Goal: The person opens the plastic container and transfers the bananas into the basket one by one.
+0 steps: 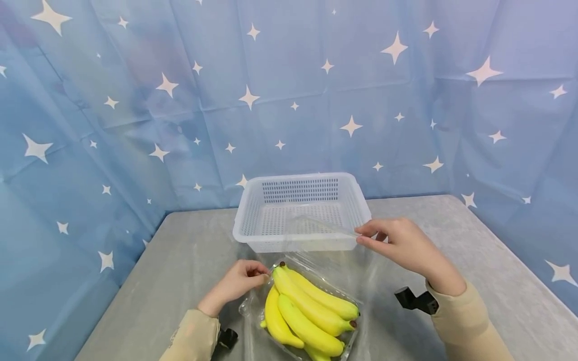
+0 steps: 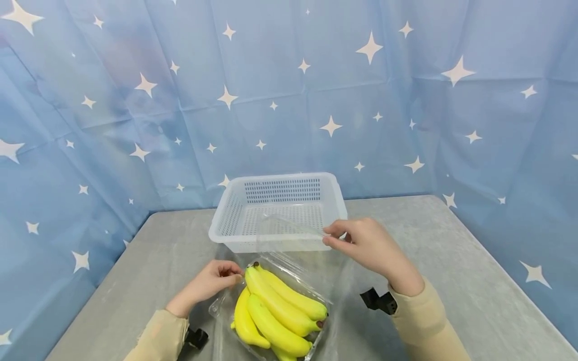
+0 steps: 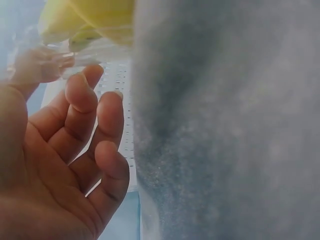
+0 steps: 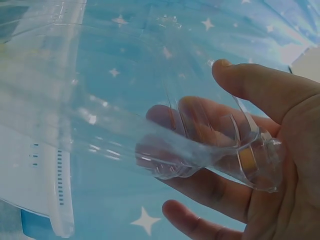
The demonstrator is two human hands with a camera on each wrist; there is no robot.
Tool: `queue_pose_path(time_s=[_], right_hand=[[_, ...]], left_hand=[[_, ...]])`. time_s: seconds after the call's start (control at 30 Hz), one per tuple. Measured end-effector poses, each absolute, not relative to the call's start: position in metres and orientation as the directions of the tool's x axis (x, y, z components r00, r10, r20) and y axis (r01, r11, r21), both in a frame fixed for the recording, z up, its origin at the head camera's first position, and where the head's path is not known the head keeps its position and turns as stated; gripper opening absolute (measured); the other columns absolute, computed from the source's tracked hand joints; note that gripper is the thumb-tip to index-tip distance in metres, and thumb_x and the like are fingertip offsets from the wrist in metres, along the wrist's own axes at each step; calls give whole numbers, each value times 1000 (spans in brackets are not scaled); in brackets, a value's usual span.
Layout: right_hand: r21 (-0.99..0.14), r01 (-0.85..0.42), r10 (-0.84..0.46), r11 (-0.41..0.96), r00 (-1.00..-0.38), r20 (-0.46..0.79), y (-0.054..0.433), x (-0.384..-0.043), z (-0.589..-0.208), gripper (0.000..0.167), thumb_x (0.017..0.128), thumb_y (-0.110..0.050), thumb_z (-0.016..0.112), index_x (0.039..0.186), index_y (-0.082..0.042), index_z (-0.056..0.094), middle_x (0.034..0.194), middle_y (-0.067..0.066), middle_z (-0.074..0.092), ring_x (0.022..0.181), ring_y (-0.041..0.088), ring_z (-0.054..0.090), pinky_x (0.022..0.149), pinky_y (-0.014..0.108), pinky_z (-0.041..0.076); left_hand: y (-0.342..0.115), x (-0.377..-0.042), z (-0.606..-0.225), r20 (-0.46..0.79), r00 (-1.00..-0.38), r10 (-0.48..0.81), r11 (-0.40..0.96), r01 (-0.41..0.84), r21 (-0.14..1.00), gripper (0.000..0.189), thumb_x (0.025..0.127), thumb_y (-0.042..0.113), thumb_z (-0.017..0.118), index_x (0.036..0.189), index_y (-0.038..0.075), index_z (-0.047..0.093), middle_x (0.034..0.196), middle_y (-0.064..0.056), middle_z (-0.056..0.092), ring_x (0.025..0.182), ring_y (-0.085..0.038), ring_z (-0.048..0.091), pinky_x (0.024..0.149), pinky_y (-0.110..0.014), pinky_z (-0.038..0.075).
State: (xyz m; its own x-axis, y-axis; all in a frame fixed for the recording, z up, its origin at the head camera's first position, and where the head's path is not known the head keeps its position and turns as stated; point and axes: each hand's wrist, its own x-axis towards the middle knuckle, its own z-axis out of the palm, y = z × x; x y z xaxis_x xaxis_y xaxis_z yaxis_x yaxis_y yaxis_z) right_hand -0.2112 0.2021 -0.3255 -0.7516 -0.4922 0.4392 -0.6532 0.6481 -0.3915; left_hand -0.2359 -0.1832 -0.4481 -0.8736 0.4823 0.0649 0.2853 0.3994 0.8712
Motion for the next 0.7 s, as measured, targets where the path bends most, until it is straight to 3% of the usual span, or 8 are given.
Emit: queue_pose_path(time_s=[0.4, 0.5, 0.7], right_hand=[[-384, -688, -518, 615, -720, 461, 202, -206, -325, 10, 88, -18, 72, 97, -21, 74, 87, -15, 69, 69, -1, 57, 59, 25, 49], [-384, -676, -516, 628, -732, 445, 203, -204, -324, 8, 88, -19, 72, 96, -20, 73, 83, -18, 67, 68, -2, 56, 59, 25, 49], [-395, -640, -509, 659, -766, 393, 205, -202, -322, 7, 89, -21, 71, 96, -18, 72, 78, -22, 63, 67, -2, 55, 59, 24, 48]], left_hand=[[-182, -236, -452, 97, -906, 412, 467, 301, 831, 10, 91, 13, 67, 88, 6, 73, 71, -3, 63, 56, -5, 45, 56, -23, 42], [-181, -235, -451, 120, -906, 405, 489, 326, 809, 11, 92, 11, 66, 87, 4, 73, 69, -4, 61, 53, -5, 42, 54, -24, 40], [-182, -234, -448, 144, -906, 398, 522, 353, 777, 15, 92, 21, 68, 83, 10, 73, 63, 3, 57, 51, -5, 41, 51, -24, 39]])
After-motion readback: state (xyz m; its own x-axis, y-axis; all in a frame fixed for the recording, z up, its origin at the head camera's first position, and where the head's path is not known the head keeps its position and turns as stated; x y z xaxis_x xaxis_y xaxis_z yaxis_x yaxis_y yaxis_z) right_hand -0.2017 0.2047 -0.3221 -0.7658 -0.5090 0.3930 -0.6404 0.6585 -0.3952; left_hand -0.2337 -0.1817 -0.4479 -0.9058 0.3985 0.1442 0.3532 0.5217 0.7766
